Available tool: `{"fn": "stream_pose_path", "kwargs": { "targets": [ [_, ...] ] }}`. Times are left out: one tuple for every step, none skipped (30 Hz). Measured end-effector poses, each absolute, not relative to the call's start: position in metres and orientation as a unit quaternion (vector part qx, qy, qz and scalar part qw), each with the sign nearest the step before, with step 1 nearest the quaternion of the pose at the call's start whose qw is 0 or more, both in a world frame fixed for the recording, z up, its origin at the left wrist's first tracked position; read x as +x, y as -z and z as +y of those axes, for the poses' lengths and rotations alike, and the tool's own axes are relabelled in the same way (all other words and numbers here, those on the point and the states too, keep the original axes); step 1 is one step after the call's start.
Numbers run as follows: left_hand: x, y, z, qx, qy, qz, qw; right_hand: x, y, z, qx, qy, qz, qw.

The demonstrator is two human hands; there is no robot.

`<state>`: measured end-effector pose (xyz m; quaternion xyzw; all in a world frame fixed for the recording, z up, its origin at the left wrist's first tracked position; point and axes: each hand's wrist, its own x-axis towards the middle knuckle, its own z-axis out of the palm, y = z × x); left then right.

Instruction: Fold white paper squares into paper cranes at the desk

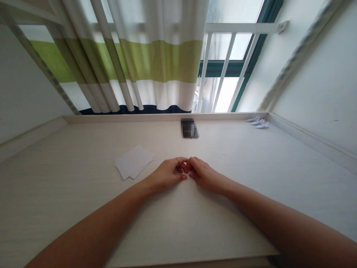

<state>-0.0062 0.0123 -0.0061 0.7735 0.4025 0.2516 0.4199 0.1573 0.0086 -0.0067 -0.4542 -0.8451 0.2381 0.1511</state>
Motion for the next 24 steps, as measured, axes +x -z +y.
{"fn": "stream_pose_path", "kwargs": {
  "targets": [
    [-0.006,0.006,0.012,0.775,-0.251,0.402,0.418,0.158,0.007,0.01,-0.455,-0.246,-0.841,0.157],
    [-0.007,0.007,0.012,0.776,-0.252,0.401,0.416,0.158,0.007,0.011,-0.455,-0.255,-0.838,0.161],
    [-0.007,0.007,0.012,0.778,-0.251,0.4,0.415,0.158,0.007,0.012,-0.455,-0.263,-0.835,0.165],
    [-0.007,0.007,0.012,0.78,-0.251,0.399,0.412,0.159,0.007,0.013,-0.452,-0.272,-0.833,0.167],
    [-0.007,0.007,0.012,0.783,-0.249,0.399,0.408,0.159,0.006,0.014,-0.449,-0.279,-0.832,0.169],
    [-0.007,0.006,0.012,0.786,-0.245,0.398,0.404,0.159,0.005,0.014,-0.445,-0.284,-0.832,0.171],
    [-0.007,0.005,0.012,0.79,-0.242,0.398,0.4,0.159,0.004,0.015,-0.441,-0.288,-0.832,0.172],
    [-0.007,0.005,0.012,0.793,-0.239,0.397,0.395,0.159,0.003,0.015,-0.438,-0.291,-0.833,0.173],
    [-0.006,0.004,0.012,0.795,-0.236,0.397,0.392,0.16,0.001,0.015,-0.436,-0.294,-0.833,0.174],
    [-0.006,0.003,0.012,0.797,-0.235,0.396,0.39,0.16,0.0,0.015,-0.433,-0.298,-0.833,0.174],
    [-0.006,0.003,0.012,0.798,-0.234,0.395,0.39,0.16,-0.001,0.015,-0.43,-0.302,-0.833,0.174],
    [-0.006,0.003,0.013,0.799,-0.234,0.395,0.389,0.161,-0.002,0.015,-0.427,-0.307,-0.833,0.173],
    [-0.006,0.003,0.013,0.798,-0.234,0.396,0.39,0.162,-0.003,0.015,-0.425,-0.312,-0.832,0.171],
    [-0.006,0.003,0.013,0.797,-0.234,0.398,0.391,0.163,-0.004,0.016,-0.422,-0.318,-0.832,0.169],
    [-0.006,0.003,0.013,0.795,-0.233,0.4,0.392,0.164,-0.004,0.016,-0.42,-0.324,-0.831,0.167],
    [-0.006,0.003,0.013,0.793,-0.233,0.404,0.392,0.165,-0.005,0.016,-0.418,-0.331,-0.83,0.164],
    [-0.006,0.003,0.013,0.791,-0.233,0.407,0.394,0.167,-0.005,0.016,-0.416,-0.339,-0.828,0.161],
    [-0.006,0.003,0.012,0.789,-0.232,0.409,0.396,0.168,-0.004,0.017,-0.415,-0.345,-0.827,0.16],
    [-0.006,0.003,0.012,0.787,-0.231,0.409,0.399,0.169,-0.004,0.017,-0.413,-0.35,-0.825,0.16],
    [-0.006,0.002,0.012,0.787,-0.23,0.409,0.402,0.17,-0.003,0.017,-0.412,-0.353,-0.825,0.159],
    [-0.005,0.002,0.012,0.786,-0.23,0.407,0.404,0.17,-0.003,0.018,-0.411,-0.353,-0.826,0.158],
    [-0.005,0.002,0.012,0.786,-0.229,0.406,0.405,0.17,-0.003,0.018,-0.411,-0.351,-0.827,0.156],
    [-0.005,0.002,0.012,0.787,-0.228,0.407,0.405,0.17,-0.002,0.018,-0.411,-0.347,-0.829,0.155],
    [-0.005,0.002,0.012,0.787,-0.228,0.408,0.403,0.17,-0.002,0.018,-0.412,-0.343,-0.83,0.153]
  ]
}}
